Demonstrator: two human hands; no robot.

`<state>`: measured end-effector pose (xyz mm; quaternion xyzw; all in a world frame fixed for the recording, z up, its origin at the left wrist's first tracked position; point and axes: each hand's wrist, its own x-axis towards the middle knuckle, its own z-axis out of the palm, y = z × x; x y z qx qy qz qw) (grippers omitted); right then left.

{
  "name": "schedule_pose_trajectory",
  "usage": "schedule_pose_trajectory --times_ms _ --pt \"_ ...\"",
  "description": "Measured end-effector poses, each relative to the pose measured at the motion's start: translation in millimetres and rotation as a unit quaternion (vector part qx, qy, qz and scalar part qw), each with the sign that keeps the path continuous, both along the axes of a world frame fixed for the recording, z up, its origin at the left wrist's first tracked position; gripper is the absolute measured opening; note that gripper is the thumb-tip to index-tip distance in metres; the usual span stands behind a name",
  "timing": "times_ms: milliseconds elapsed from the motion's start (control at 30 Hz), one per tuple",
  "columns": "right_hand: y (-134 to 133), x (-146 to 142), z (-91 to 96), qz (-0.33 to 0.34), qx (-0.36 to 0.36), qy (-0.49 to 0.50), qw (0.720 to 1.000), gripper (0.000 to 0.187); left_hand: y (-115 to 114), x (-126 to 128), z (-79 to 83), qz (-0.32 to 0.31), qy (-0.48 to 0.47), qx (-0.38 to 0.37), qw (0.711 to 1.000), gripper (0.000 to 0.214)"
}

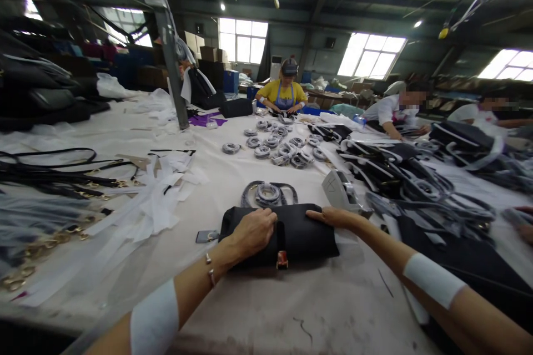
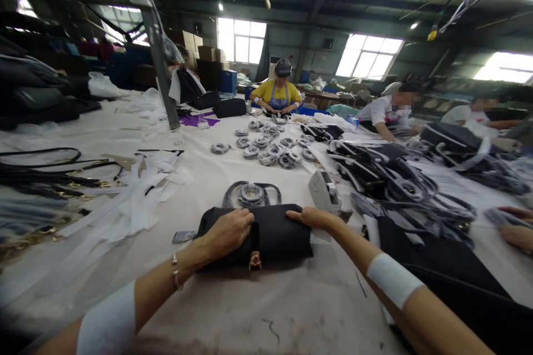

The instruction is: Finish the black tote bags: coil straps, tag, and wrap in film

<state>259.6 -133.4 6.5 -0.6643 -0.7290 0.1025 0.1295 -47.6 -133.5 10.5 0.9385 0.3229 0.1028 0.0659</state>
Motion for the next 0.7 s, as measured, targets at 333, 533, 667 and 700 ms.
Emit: schedule_pose_trajectory --times_ms 333,533,667,700 --pt "-54.1 -85.4 56.5 0.003 0.074 -0.023 0.997 0.032 6.8 -0.1 -8.3 0.057 -0.101 -0.123 0.986 0.023" --pt "-43.3 -121.1 22.9 0.098 -0.039 0.125 0.987 0.019 7.7 -0.2 -9.1 0.064 -0.113 -0.139 0.982 0.026" --pt "-23.7 -118.3 4.5 0.065 -0.041 0.099 0.992 0.014 8.5 -0.7 -13.4 0.060 -0.124 -0.150 0.979 0.028" --pt "-22.6 -118.7 2.0 0.061 -0.034 0.071 0.995 0.013 8.3 -1.0 -13.9 0.061 -0.131 -0.154 0.977 0.028"
